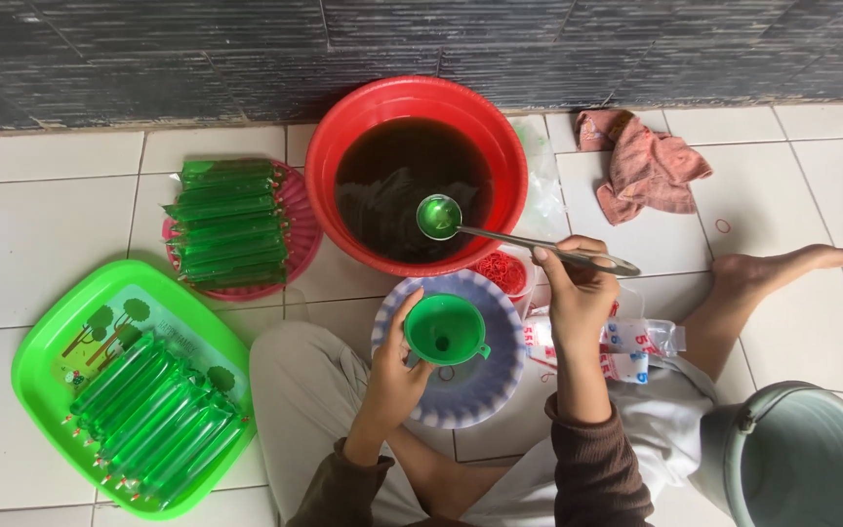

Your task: Filling small plastic tubes with a dark liquid using a ladle and funnel, then sealing each tube with a rubber band.

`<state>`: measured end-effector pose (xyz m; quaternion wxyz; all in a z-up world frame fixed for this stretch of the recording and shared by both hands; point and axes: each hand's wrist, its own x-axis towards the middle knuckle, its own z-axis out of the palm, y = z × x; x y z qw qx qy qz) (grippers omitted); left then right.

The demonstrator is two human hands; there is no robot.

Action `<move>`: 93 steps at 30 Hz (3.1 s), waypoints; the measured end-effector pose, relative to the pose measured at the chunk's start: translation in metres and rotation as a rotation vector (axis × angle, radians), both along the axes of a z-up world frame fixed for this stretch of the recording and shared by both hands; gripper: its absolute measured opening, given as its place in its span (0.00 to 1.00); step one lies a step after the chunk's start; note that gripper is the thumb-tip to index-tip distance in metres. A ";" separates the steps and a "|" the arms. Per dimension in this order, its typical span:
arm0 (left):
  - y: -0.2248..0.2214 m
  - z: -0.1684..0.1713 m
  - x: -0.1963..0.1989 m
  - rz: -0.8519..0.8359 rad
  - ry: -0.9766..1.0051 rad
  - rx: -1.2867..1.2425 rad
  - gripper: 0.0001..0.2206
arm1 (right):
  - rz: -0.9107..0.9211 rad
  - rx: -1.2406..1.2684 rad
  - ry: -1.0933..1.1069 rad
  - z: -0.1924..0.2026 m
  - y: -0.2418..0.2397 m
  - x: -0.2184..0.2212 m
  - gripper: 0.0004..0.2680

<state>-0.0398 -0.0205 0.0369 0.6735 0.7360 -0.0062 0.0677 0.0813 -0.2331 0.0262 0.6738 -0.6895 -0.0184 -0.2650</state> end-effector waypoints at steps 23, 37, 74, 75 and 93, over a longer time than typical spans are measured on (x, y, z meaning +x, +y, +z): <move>0.007 0.007 -0.005 0.018 -0.430 -0.083 0.36 | 0.090 0.049 -0.321 0.079 -0.043 -0.136 0.12; 0.005 0.011 -0.009 0.013 -0.452 -0.117 0.35 | 0.008 0.046 -0.358 0.073 -0.040 -0.142 0.14; -0.002 -0.037 -0.034 -0.077 -0.168 -0.111 0.37 | 0.036 -0.699 -0.668 -0.062 0.052 0.018 0.03; -0.003 -0.042 -0.034 -0.077 -0.163 -0.119 0.37 | 0.017 -0.743 -0.723 -0.067 0.048 0.016 0.03; -0.003 0.008 -0.036 -0.075 -0.076 -0.124 0.40 | 0.071 -0.652 -0.337 -0.102 0.020 -0.074 0.03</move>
